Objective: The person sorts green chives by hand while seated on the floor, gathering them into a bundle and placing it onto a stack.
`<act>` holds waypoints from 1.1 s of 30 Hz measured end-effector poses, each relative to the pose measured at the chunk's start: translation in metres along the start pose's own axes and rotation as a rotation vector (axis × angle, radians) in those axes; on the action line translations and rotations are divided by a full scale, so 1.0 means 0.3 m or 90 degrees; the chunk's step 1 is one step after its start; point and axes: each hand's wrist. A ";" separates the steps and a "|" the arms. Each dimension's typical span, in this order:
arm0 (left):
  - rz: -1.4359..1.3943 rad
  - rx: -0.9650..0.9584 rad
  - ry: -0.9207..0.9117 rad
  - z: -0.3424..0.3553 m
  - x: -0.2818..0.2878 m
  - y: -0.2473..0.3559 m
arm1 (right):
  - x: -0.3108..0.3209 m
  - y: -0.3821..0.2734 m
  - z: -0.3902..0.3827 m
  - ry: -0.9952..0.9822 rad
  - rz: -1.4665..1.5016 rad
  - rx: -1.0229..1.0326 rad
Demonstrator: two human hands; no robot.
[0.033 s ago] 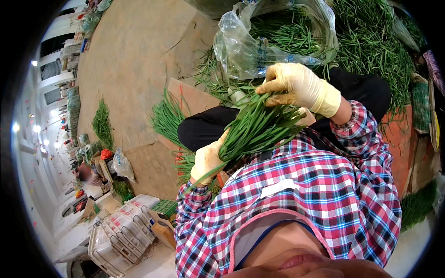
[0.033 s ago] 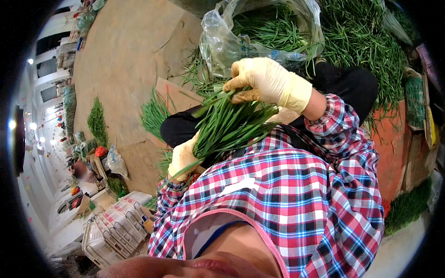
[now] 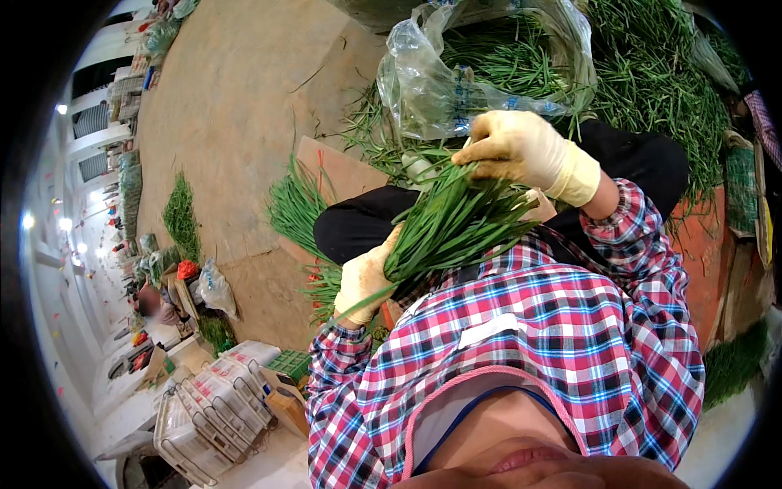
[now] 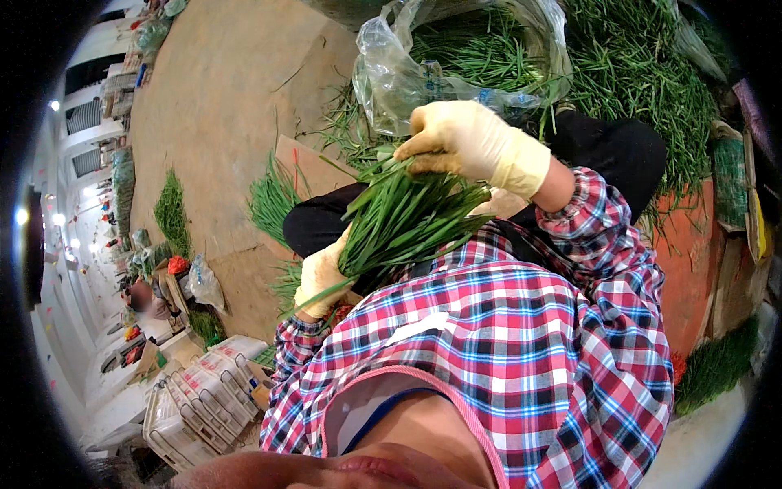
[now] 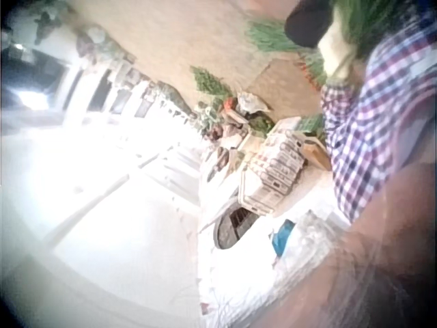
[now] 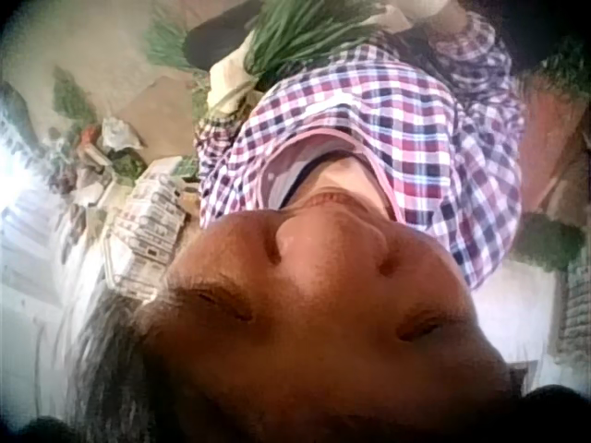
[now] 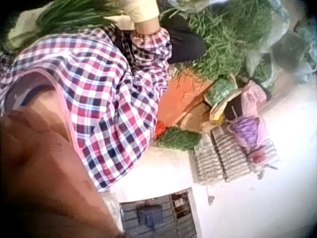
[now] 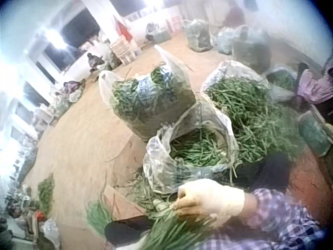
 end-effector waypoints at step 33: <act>0.345 -0.004 0.224 -0.029 0.039 -0.130 | 0.150 0.274 -0.122 0.011 -0.329 -0.374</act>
Point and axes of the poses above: each hand's wrist, its own z-axis towards the middle knuckle, its own x-axis out of the back of the hand, y = z × x, and after that the axes turned 11 degrees about -x, right-handed
